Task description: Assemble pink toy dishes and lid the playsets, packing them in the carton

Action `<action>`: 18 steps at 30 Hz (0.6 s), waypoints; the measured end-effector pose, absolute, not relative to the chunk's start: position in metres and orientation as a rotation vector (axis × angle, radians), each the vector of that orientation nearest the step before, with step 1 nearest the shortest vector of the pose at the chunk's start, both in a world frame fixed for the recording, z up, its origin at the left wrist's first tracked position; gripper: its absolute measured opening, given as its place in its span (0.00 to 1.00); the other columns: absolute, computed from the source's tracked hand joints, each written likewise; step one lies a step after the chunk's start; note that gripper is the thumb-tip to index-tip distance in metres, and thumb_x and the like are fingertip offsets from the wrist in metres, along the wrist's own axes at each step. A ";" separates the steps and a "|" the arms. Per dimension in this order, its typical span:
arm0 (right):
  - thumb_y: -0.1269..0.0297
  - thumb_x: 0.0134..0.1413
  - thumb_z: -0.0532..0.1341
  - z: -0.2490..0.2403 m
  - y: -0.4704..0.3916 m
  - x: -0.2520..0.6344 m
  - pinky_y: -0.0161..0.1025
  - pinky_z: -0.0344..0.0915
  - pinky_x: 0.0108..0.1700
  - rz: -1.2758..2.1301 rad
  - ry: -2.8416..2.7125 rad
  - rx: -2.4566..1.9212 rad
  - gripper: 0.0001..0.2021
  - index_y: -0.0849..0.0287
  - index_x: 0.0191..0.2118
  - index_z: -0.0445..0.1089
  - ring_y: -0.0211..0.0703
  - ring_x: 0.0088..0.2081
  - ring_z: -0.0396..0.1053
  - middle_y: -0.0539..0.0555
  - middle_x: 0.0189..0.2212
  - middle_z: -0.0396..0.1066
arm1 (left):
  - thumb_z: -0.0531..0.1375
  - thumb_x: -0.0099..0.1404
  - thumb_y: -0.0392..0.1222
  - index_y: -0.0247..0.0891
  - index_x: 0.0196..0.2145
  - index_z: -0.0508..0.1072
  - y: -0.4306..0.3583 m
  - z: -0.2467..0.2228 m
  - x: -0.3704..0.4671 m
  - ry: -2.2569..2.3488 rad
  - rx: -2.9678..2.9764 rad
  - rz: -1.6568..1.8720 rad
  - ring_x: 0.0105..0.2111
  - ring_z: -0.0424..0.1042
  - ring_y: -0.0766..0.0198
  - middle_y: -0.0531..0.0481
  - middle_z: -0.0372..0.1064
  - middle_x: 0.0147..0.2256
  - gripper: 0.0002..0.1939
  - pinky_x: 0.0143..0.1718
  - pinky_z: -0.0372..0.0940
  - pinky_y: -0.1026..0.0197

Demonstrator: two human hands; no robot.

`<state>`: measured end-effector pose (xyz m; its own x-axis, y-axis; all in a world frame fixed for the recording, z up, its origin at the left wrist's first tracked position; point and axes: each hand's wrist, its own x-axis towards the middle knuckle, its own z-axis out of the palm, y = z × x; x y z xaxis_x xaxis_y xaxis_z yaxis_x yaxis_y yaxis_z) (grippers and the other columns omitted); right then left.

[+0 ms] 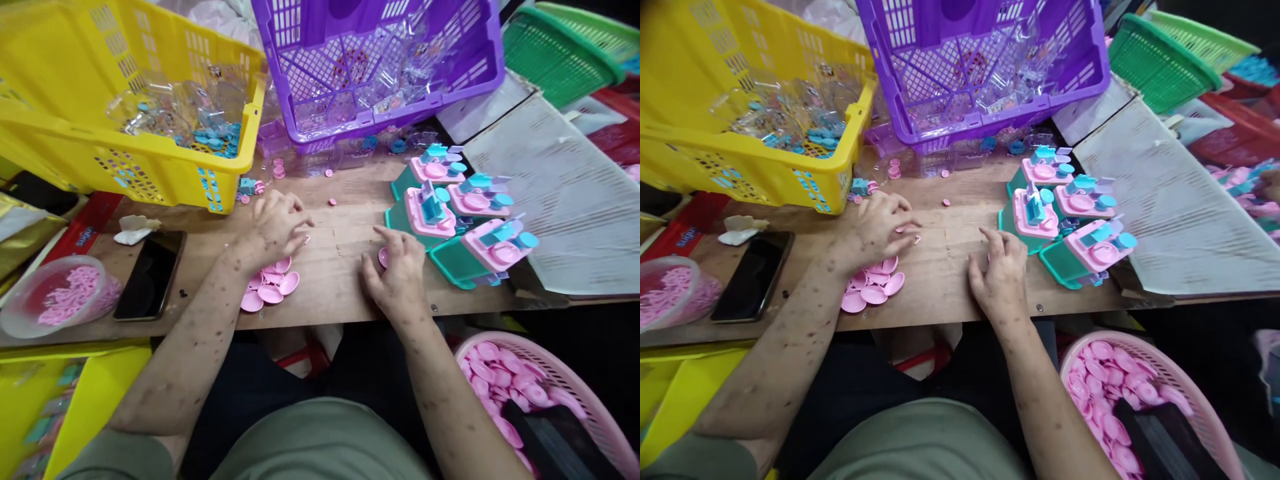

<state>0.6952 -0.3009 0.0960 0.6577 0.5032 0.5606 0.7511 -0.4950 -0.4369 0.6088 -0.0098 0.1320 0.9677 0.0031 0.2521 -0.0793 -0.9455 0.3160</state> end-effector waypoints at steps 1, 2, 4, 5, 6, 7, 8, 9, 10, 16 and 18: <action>0.65 0.72 0.63 0.092 -0.307 0.693 0.75 0.74 0.64 -0.451 -0.970 -2.226 0.20 0.51 0.66 0.73 0.69 0.60 0.74 0.65 0.55 0.75 | 0.69 0.74 0.42 0.45 0.46 0.87 -0.012 0.129 0.610 -0.125 2.812 0.296 0.59 0.70 0.43 0.42 0.79 0.54 0.06 0.62 0.61 0.39; 0.66 0.73 0.62 0.089 -0.309 0.690 0.72 0.76 0.63 -0.410 -0.977 -2.222 0.18 0.50 0.64 0.75 0.66 0.58 0.76 0.64 0.54 0.76 | 0.68 0.74 0.41 0.45 0.43 0.87 -0.013 0.126 0.612 -0.179 2.825 0.234 0.57 0.71 0.44 0.43 0.80 0.51 0.04 0.60 0.61 0.40; 0.67 0.74 0.61 0.091 -0.307 0.686 0.64 0.82 0.59 -0.297 -0.961 -2.138 0.15 0.49 0.60 0.77 0.59 0.53 0.81 0.61 0.54 0.75 | 0.67 0.75 0.39 0.43 0.38 0.85 -0.013 0.121 0.616 -0.231 2.830 0.149 0.54 0.74 0.47 0.44 0.81 0.45 0.07 0.58 0.61 0.43; 0.66 0.74 0.62 0.094 -0.302 0.684 0.60 0.84 0.56 -0.238 -0.934 -2.075 0.13 0.49 0.57 0.78 0.56 0.52 0.82 0.61 0.55 0.75 | 0.66 0.75 0.39 0.43 0.38 0.84 -0.013 0.121 0.617 -0.227 2.821 0.145 0.52 0.75 0.47 0.44 0.82 0.43 0.07 0.57 0.61 0.44; 0.64 0.73 0.65 0.099 -0.295 0.682 0.56 0.86 0.53 -0.183 -0.906 -2.010 0.10 0.49 0.55 0.79 0.55 0.51 0.83 0.60 0.55 0.75 | 0.65 0.74 0.38 0.42 0.38 0.84 -0.012 0.121 0.618 -0.210 2.806 0.164 0.51 0.77 0.47 0.44 0.82 0.42 0.07 0.57 0.61 0.45; 0.62 0.71 0.67 0.103 -0.287 0.682 0.53 0.87 0.50 -0.129 -0.883 -1.949 0.07 0.50 0.51 0.79 0.54 0.50 0.83 0.59 0.54 0.76 | 0.65 0.74 0.38 0.42 0.38 0.83 -0.011 0.122 0.619 -0.184 2.786 0.198 0.50 0.78 0.47 0.44 0.83 0.42 0.07 0.57 0.62 0.44; 0.61 0.71 0.69 0.108 -0.279 0.682 0.51 0.87 0.48 -0.078 -0.864 -1.898 0.04 0.50 0.48 0.79 0.54 0.50 0.84 0.59 0.52 0.77 | 0.64 0.73 0.37 0.42 0.39 0.83 -0.009 0.123 0.619 -0.160 2.763 0.235 0.50 0.78 0.47 0.44 0.83 0.42 0.06 0.57 0.62 0.44; 0.59 0.70 0.70 0.111 -0.269 0.683 0.49 0.87 0.47 -0.029 -0.847 -1.857 0.04 0.51 0.45 0.78 0.53 0.49 0.84 0.57 0.48 0.79 | 0.64 0.72 0.37 0.42 0.38 0.82 -0.009 0.126 0.618 -0.139 2.739 0.268 0.48 0.79 0.47 0.45 0.83 0.41 0.06 0.57 0.63 0.44; 0.56 0.69 0.70 0.113 -0.260 0.685 0.48 0.87 0.46 0.020 -0.825 -1.819 0.07 0.51 0.43 0.76 0.52 0.47 0.85 0.56 0.44 0.80 | 0.64 0.70 0.36 0.42 0.38 0.82 -0.008 0.128 0.617 -0.123 2.706 0.297 0.47 0.80 0.48 0.45 0.83 0.40 0.06 0.56 0.65 0.44; 0.41 0.65 0.73 0.110 -0.212 0.713 0.37 0.80 0.31 0.329 -0.758 -1.563 0.23 0.50 0.49 0.67 0.43 0.32 0.82 0.48 0.37 0.81 | 0.65 0.66 0.41 0.39 0.40 0.81 -0.014 0.141 0.608 -0.004 2.105 0.447 0.40 0.83 0.57 0.47 0.83 0.38 0.06 0.44 0.75 0.56; 0.42 0.64 0.73 0.107 -0.200 0.722 0.37 0.80 0.34 0.336 -0.799 -1.531 0.23 0.49 0.48 0.65 0.41 0.32 0.81 0.46 0.34 0.80 | 0.69 0.64 0.44 0.38 0.39 0.81 -0.015 0.142 0.608 0.084 1.891 0.451 0.38 0.84 0.57 0.47 0.83 0.35 0.08 0.43 0.78 0.56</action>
